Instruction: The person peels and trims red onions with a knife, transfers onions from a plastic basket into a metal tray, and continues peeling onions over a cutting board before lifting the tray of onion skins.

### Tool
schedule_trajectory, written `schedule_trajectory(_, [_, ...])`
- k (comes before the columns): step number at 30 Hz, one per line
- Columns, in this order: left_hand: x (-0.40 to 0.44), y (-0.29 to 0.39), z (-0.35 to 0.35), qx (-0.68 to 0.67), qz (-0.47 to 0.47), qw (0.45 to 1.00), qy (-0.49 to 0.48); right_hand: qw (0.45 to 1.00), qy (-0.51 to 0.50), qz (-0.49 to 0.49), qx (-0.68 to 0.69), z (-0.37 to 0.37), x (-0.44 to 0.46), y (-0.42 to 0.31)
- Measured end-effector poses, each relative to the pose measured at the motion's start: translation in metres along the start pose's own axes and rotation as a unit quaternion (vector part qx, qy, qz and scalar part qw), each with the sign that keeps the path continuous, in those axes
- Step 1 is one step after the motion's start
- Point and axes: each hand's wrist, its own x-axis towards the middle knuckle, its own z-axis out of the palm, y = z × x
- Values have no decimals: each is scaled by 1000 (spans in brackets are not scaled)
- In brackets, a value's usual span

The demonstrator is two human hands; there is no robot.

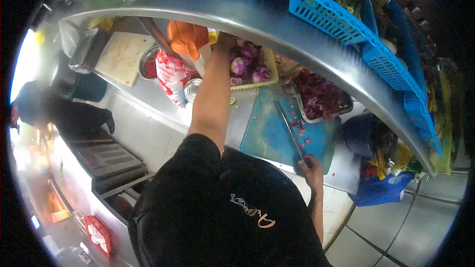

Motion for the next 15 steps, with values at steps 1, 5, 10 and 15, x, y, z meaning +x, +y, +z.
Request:
schedule_trajectory(1, [-9, 3, -1, -3, 5, 1000, 2, 1000, -3, 5, 6, 2, 3, 0])
schedule_trajectory(5, [-50, 15, 0, -18, 14, 1000, 0, 996, -2, -34, -87, -2, 3, -10])
schedule_trajectory(10, [-77, 27, -11, -51, 6, 999, 8, 989, -44, -86, -113, -4, 3, -17])
schedule_trajectory(15, [-109, 53, -44, -138, 40, 984, 102, 952, 20, -185, -243, -14, 8, -15])
